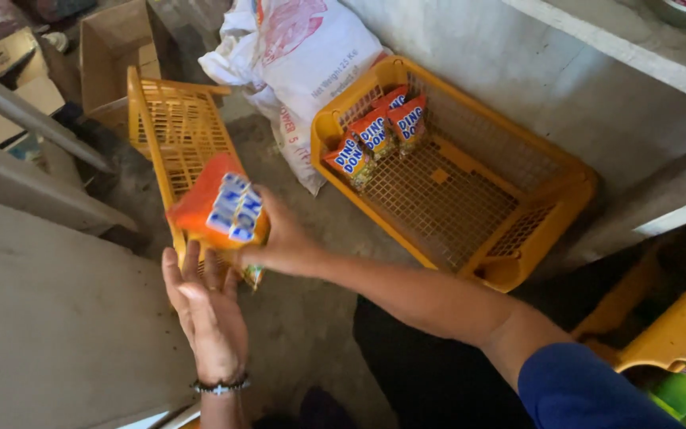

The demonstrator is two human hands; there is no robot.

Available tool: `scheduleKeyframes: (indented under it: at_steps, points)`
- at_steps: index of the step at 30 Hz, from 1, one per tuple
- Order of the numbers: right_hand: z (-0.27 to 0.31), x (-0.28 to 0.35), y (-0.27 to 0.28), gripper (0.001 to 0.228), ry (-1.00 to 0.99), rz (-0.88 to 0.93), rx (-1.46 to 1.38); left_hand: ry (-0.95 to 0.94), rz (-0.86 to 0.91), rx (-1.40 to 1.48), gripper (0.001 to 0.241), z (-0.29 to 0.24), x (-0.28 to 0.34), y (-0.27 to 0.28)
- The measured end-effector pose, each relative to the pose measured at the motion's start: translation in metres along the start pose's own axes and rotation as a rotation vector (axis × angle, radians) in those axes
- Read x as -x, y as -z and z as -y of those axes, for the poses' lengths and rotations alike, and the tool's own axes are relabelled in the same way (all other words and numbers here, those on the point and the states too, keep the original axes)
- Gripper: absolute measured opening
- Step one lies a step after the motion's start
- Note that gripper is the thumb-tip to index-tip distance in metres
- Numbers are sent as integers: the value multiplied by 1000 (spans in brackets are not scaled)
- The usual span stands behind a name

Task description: Restocking individual snack bags from a cardboard box into a plastic crate for organization.

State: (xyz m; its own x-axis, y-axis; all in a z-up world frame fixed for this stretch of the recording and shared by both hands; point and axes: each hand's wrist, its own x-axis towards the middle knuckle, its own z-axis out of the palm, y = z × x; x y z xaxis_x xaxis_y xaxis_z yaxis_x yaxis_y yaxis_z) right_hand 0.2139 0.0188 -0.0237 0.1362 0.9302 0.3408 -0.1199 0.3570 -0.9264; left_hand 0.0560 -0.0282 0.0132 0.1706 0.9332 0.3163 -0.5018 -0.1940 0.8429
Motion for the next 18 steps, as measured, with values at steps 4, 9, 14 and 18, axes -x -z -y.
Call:
scheduleKeyframes:
  at_steps: [4,9,14,18]
  points:
    - [-6,-32,41,95,-331,-135,-154,38,44,-110,76,-2,5,-4]
    - [-79,-65,149,96,-76,-230,18,237,-43,-378,65,-9,8,6]
    - [-138,-71,270,89,-173,-397,113,342,-18,-447,64,35,7,106]
    - [-235,-67,365,94,109,-465,543,1078,-70,205,65,129,5,338]
